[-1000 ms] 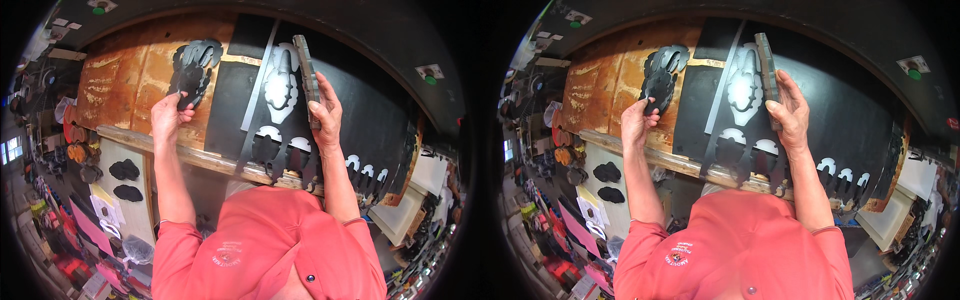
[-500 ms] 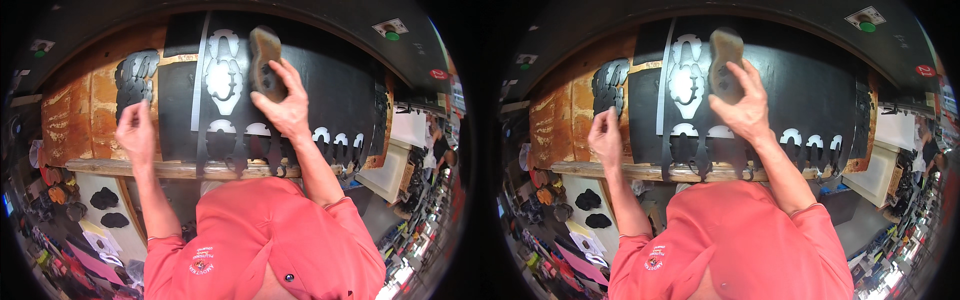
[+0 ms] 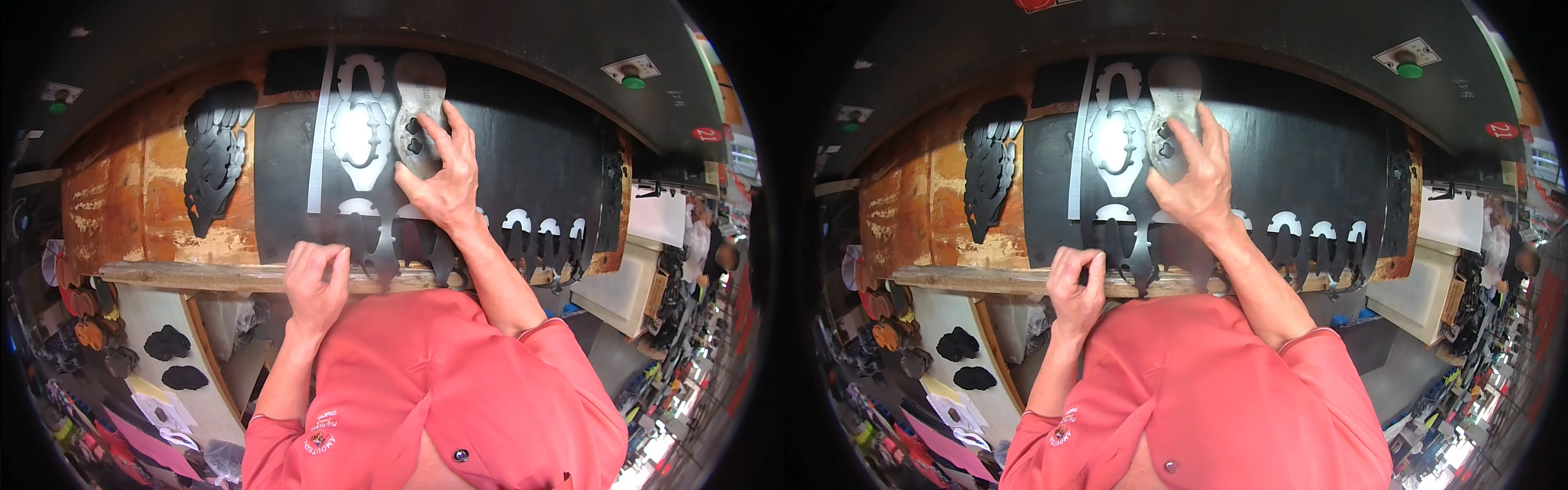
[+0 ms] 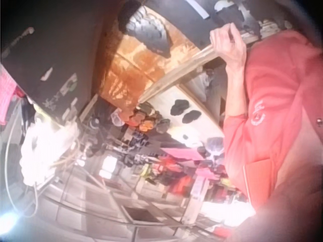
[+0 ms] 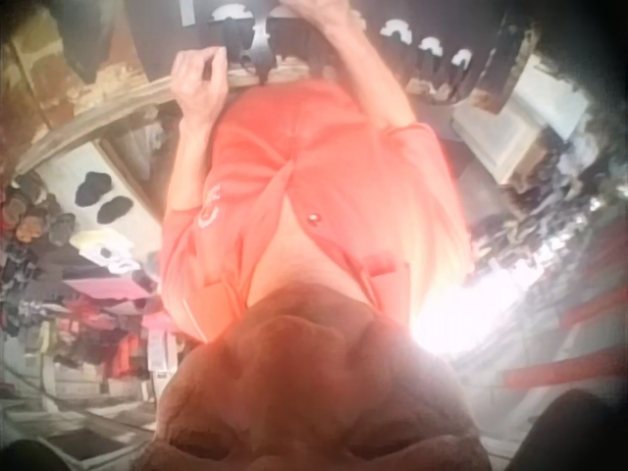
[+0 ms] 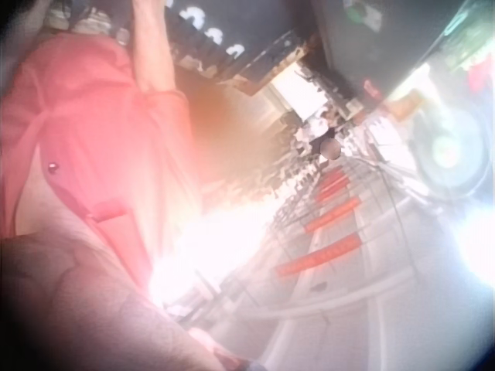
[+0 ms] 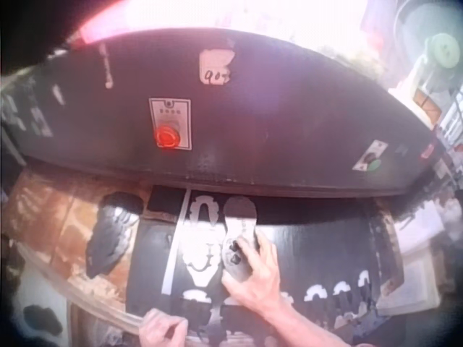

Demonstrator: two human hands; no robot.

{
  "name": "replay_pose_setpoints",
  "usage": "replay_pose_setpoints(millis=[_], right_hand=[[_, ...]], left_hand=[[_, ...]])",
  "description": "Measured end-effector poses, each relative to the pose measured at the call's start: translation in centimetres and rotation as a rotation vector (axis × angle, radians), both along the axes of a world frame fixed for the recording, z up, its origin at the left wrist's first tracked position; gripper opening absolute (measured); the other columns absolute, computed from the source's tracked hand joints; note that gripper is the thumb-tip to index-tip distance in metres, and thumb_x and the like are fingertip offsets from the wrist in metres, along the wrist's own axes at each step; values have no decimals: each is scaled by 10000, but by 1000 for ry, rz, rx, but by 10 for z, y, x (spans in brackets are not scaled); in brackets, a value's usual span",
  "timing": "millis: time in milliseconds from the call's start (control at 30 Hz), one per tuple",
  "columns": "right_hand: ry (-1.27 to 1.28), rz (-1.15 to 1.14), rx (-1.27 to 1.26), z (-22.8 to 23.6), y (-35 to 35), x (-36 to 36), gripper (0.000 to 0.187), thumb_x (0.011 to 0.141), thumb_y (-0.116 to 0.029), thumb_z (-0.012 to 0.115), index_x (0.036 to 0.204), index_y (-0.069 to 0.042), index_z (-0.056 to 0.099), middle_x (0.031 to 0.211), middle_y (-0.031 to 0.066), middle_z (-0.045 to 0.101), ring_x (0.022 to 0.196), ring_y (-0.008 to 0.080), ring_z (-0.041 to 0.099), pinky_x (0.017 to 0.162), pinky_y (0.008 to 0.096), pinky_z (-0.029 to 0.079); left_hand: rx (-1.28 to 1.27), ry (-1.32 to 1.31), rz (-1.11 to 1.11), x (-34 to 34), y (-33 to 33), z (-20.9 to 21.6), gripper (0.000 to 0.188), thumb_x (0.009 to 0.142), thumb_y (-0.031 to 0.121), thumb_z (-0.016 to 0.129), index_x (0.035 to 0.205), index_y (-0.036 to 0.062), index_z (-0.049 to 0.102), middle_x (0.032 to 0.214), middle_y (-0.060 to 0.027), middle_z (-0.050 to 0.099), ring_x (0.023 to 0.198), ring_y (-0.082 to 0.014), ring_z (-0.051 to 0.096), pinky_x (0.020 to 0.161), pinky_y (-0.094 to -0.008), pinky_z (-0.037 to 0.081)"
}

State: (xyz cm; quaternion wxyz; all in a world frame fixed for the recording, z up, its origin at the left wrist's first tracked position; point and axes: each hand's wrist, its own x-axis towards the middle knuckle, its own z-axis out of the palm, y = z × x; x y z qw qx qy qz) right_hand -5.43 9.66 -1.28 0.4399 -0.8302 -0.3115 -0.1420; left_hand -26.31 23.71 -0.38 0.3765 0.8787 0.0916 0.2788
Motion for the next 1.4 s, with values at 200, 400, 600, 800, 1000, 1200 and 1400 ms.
replay_pose_setpoints(millis=[200, 400, 600, 800, 1000, 1200, 1400], right_hand=[[68, -6, -14, -3, -2, 3, 742, 717, -183, 843, 1397, 18, 623, 1517, 327, 471, 1380, 496, 502, 1161, 518, 450], [2, -2, 36, 2, -20, -11, 738, 811, -253, 885, 1454, -43, 590, 1490, 255, 538, 1402, 426, 527, 1165, 492, 453], [37, -349, 524, 27, -116, 24, 122, 984, -104, 756, 982, 6, 702, 818, 41, 692, 777, 114, 618, 741, 291, 519], [-246, -625, 399, 79, -182, 95, 275, 1074, -226, 641, 946, 16, 674, 769, 37, 654, 730, 105, 579, 688, 317, 506], [-148, -518, 769, 63, -183, 45, 196, 1087, -192, 643, 1030, -21, 719, 799, 7, 690, 730, 62, 616, 698, 244, 505], [-257, -367, 340, 61, -162, 53, 176, 1048, -137, 674, 938, -6, 632, 815, 83, 647, 723, 157, 596, 681, 312, 498], [-29, -423, 355, -8, -145, 23, 158, 1012, -107, 690, 889, -9, 666, 735, 96, 661, 680, 204, 660, 626, 331, 506]], left_hand=[[251, -13, 84, 2, -4, -15, 176, 867, 34, 806, 949, 94, 663, 782, -48, 635, 700, -273, 592, 644, -406, 443], [210, -23, 132, 6, 0, -21, 104, 893, 33, 784, 871, 70, 689, 753, -89, 628, 687, -314, 591, 650, -436, 460], [225, -145, 135, 11, 20, -38, 97, 927, -5, 758, 882, 27, 679, 785, -111, 665, 697, -306, 612, 653, -433, 500], [267, -140, 175, 29, 50, -55, 135, 987, 81, 734, 880, 27, 674, 792, -110, 666, 712, -306, 623, 670, -432, 508], [273, -128, 179, 53, 78, -54, 181, 996, 157, 742, 884, 30, 678, 772, -119, 666, 685, -277, 645, 659, -392, 516], [318, -168, 232, 66, 77, -51, 160, 927, 114, 772, 822, 53, 667, 718, -87, 662, 668, -291, 646, 643, -415, 516], [302, -163, 206, 59, 74, -43, 207, 966, 121, 762, 816, 39, 643, 723, -86, 651, 658, -240, 639, 643, -371, 511]])
